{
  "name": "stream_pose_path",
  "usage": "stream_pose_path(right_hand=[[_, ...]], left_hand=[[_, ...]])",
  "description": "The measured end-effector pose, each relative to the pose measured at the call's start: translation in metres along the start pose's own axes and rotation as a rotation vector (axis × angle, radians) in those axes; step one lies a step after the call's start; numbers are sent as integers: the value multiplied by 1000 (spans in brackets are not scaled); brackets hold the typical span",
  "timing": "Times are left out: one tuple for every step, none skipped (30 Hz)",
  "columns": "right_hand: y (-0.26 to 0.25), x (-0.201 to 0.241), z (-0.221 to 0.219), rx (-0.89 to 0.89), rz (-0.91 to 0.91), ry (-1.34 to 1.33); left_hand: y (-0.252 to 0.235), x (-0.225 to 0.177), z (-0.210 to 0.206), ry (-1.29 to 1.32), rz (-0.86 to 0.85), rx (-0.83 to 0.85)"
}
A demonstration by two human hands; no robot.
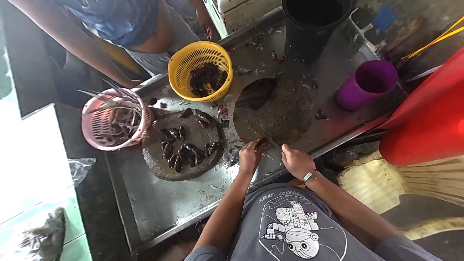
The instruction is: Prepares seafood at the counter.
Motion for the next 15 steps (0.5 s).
stream_pose_path(right_hand=[[-4,2,-4,25,-1,2],[-6,2,-7,46,-11,-1],[-6,4,-6,46,-17,3],[-4,8,-1,30,-16,9],[-1,11,3,10,-13,9],[3,13,2,-5,-11,5],[2,14,0,4,-19,13],[-2,13,-1,30,-38,23],[-6,11,-3,51,-53,21],[-7,10,-2,45,-57,19],[-7,12,3,21,-48,21],[-5,15,7,-14,-32,23],[-2,17,8,-36,-19,27],[-3,19,6,-27,-22,37],[-7,18,4,14,-41,39]], left_hand=[[0,0,0,8,15,-3],[0,0,0,17,38,4],[-1,1,0,20,56,10],[-4,1,0,18,61,13],[-5,1,0,10,56,17],[-3,-1,0,1,50,24],[-3,-2,1,0,48,22],[-4,-3,2,9,46,11],[-3,-3,2,22,51,10],[-3,-3,1,26,52,10],[-6,-3,1,23,48,5],[-7,-2,1,16,46,6],[-5,-1,0,9,50,12],[-4,-2,0,7,48,9],[-5,-2,0,15,47,5]])
Point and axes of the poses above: each hand's wrist, its own y-axis away from the middle knuckle, its own z-axis out of the back of the hand, x = y × z, the point moved 8 cm from there along -y, towards the middle knuckle, and after that the axes turned 11 degrees about -z, right-handed, at the moved point
